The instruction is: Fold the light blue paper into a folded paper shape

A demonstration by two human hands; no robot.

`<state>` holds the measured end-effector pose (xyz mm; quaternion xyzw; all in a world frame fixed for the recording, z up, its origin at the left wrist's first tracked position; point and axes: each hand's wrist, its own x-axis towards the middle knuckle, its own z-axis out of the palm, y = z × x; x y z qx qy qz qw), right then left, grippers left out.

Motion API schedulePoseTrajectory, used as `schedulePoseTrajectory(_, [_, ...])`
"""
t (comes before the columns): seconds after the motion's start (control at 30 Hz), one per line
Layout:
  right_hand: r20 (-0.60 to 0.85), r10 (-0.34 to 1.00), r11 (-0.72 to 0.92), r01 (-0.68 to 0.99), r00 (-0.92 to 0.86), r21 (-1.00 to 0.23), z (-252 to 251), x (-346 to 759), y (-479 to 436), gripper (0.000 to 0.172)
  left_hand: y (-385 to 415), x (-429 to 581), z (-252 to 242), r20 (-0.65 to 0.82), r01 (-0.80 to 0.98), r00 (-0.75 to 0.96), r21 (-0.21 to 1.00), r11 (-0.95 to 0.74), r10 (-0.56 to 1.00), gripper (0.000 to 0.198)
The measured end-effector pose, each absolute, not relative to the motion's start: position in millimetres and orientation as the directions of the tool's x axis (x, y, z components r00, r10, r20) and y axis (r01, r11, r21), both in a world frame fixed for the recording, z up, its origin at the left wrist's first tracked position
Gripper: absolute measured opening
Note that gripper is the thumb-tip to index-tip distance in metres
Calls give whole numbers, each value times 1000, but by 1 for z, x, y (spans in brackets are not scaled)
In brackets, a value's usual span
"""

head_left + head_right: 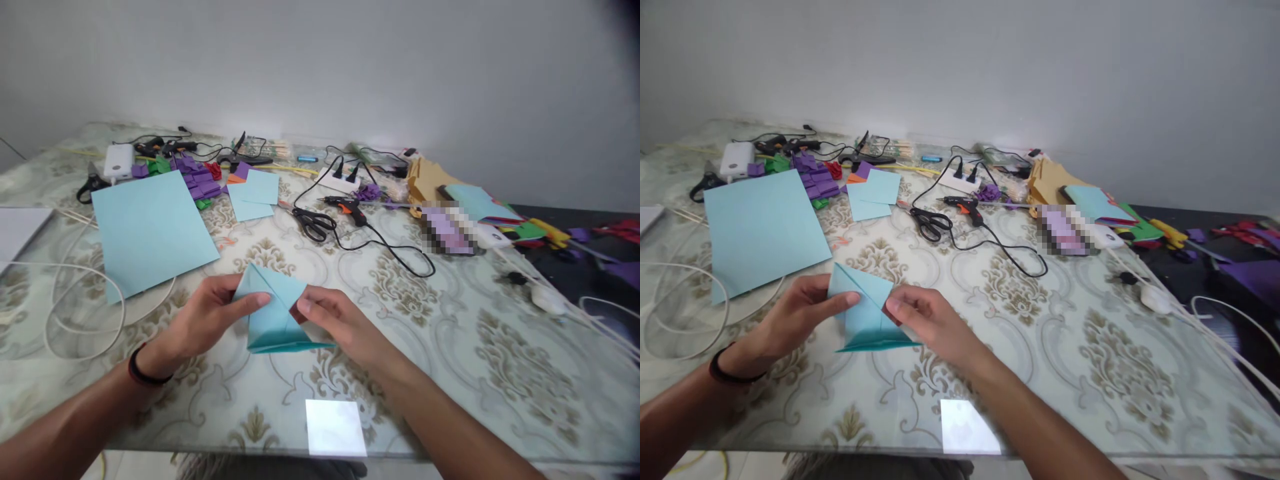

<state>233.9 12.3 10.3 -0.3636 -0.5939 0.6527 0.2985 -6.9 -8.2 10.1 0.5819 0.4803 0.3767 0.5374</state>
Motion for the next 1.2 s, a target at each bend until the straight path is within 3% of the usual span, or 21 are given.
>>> schedulePoseTrajectory(0.2, [-40, 881, 13, 109, -471, -994, 14, 240, 15, 21, -7, -9, 9, -5, 41, 108, 999, 1, 994, 24])
schedulePoseTrajectory(0.37, [151, 897, 261, 224, -415, -939, 19, 234, 6, 11, -8, -3, 20, -44, 136, 216, 991, 15, 975, 18])
schedulePoseTrajectory(0.5, [213, 879, 336, 236, -427, -912, 19, 232, 1, 7, -10, -2, 21, -83, 243, 220, 970, 27, 972, 22])
schedulePoseTrajectory(0.77, [172, 890, 277, 202, -422, -939, 15, 223, -4, 10, -17, -3, 13, -151, 390, 196, 919, 64, 969, 37])
schedulePoseTrajectory(0.97, [63, 920, 140, 174, -387, -975, 10, 220, -6, 13, -15, -1, 14, -128, 542, 143, 840, 31, 981, 41])
schedulePoseTrajectory(1.2, [5, 930, 48, 107, -367, -993, 3, 221, -1, 16, -13, -3, 12, -134, 544, 150, 838, 32, 980, 43])
